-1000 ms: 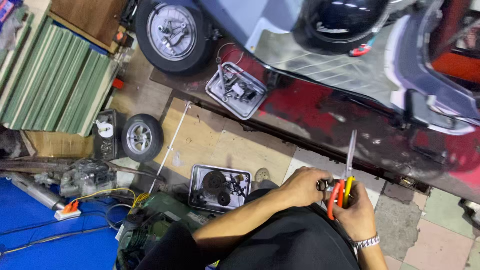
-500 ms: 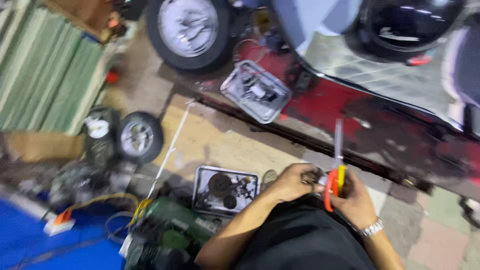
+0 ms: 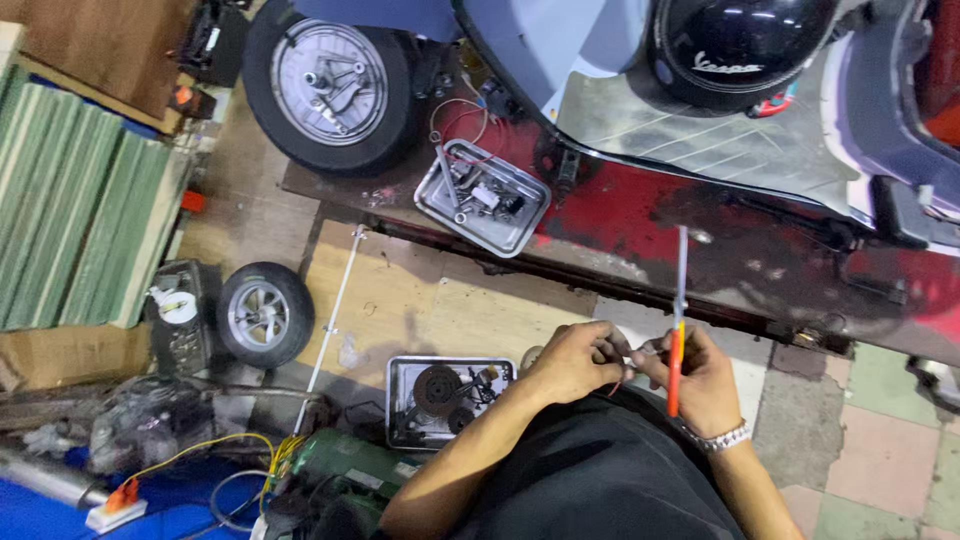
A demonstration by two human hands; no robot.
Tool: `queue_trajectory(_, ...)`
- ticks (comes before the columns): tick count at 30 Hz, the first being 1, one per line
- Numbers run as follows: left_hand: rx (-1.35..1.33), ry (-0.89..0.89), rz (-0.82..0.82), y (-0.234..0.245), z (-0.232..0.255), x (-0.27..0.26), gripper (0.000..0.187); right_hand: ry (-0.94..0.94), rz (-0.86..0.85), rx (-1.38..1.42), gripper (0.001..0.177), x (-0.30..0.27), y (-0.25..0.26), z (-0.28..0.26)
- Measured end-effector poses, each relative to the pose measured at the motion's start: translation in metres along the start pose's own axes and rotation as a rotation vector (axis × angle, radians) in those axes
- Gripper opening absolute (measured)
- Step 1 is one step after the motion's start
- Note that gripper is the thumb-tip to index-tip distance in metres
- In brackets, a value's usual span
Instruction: The person prepares and connects electrical wires for a motorcycle. They use a cutting tool to strip wire ends, retrieve components from a parts box, and use a lighter to apply heat to a wire connection.
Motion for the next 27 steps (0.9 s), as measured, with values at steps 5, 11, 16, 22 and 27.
queue_trajectory(5, 0.115, 0.044, 0.027, 0.004, 0.002, -0.002, 0.023, 0.056, -0.017, 0.165, 0.027, 0.003, 0.004, 0.006)
queue_trajectory(11, 0.031, 0.052, 0.025, -0.001, -0.007, 0.009, 0.019, 0.036, -0.098, 0.368, 0.026, 0.009, -0.002, 0.007)
queue_trajectory(16, 0.149, 0.073, 0.014, -0.004, 0.002, 0.018, 0.023, 0.015, -0.068, 0.395, 0.028, 0.012, 0.006, -0.001)
queue_trajectory(22, 0.391, 0.141, 0.012, -0.007, 0.025, 0.050, 0.021, 0.108, 0.214, -0.170, 0.042, 0.040, 0.060, -0.020)
queue_trajectory(27, 0.061, -0.027, 0.010, -0.015, 0.032, 0.103, 0.022, 0.284, 0.314, -0.752, 0.047, 0.106, 0.152, -0.064)
Point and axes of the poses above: each hand's wrist, its own x-axis towards the middle knuckle, its own y-axis out of the back of the hand, z = x × y, the point moved 5 cm from there along x, towards the middle knuckle, and after that the axes turned 2 degrees about z, right-handed, at the moved point
